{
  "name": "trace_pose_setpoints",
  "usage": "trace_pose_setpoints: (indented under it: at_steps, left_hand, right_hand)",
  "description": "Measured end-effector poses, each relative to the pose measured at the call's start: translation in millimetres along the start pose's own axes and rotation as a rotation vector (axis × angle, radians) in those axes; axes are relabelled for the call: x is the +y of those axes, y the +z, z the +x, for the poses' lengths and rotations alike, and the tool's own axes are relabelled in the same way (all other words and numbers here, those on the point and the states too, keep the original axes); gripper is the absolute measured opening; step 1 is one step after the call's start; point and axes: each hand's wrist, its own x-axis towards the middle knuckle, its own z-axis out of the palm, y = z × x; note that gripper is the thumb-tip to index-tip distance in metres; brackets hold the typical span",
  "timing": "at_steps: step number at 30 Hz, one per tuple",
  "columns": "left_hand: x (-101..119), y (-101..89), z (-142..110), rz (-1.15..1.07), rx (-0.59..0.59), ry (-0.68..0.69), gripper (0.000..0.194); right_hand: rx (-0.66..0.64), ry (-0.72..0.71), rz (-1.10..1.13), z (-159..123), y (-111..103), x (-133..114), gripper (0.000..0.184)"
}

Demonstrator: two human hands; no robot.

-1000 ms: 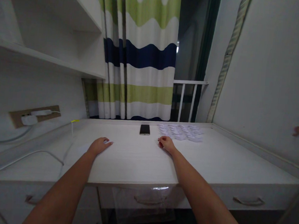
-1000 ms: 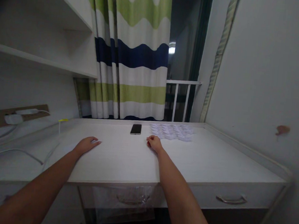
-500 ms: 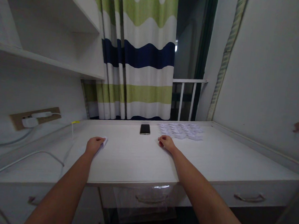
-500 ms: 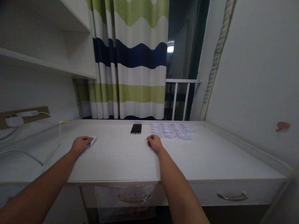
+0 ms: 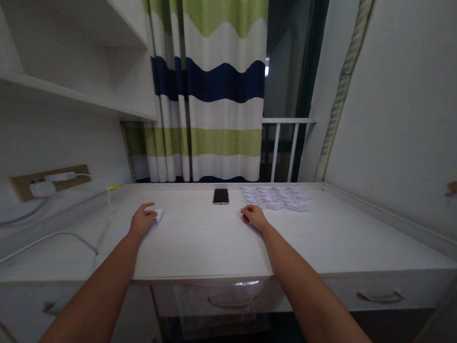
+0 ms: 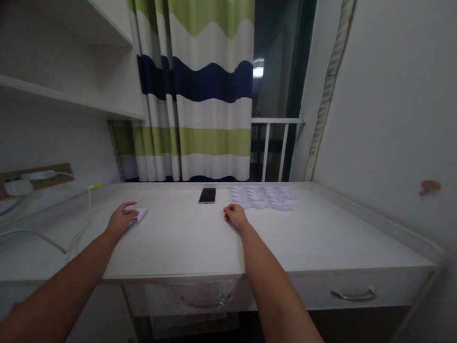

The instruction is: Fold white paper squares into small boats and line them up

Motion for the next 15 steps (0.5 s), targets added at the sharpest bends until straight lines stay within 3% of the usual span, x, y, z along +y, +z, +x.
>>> trace_pose_setpoints:
  at_steps: [4, 15]
  left_hand:
    - [4.5, -4.0, -3.9, -0.092, -0.041, -0.026, 0.041]
    - [8.5, -6.0, -5.9, -0.130, -0.010, -0.048, 0.035]
  right_hand:
    - [-0.001, 0.012, -0.011, -0.4, -0.1, -0.6, 0.015]
    - [-0.002, 0.014, -0.010, 1.0, -0.2, 1.2, 0.015]
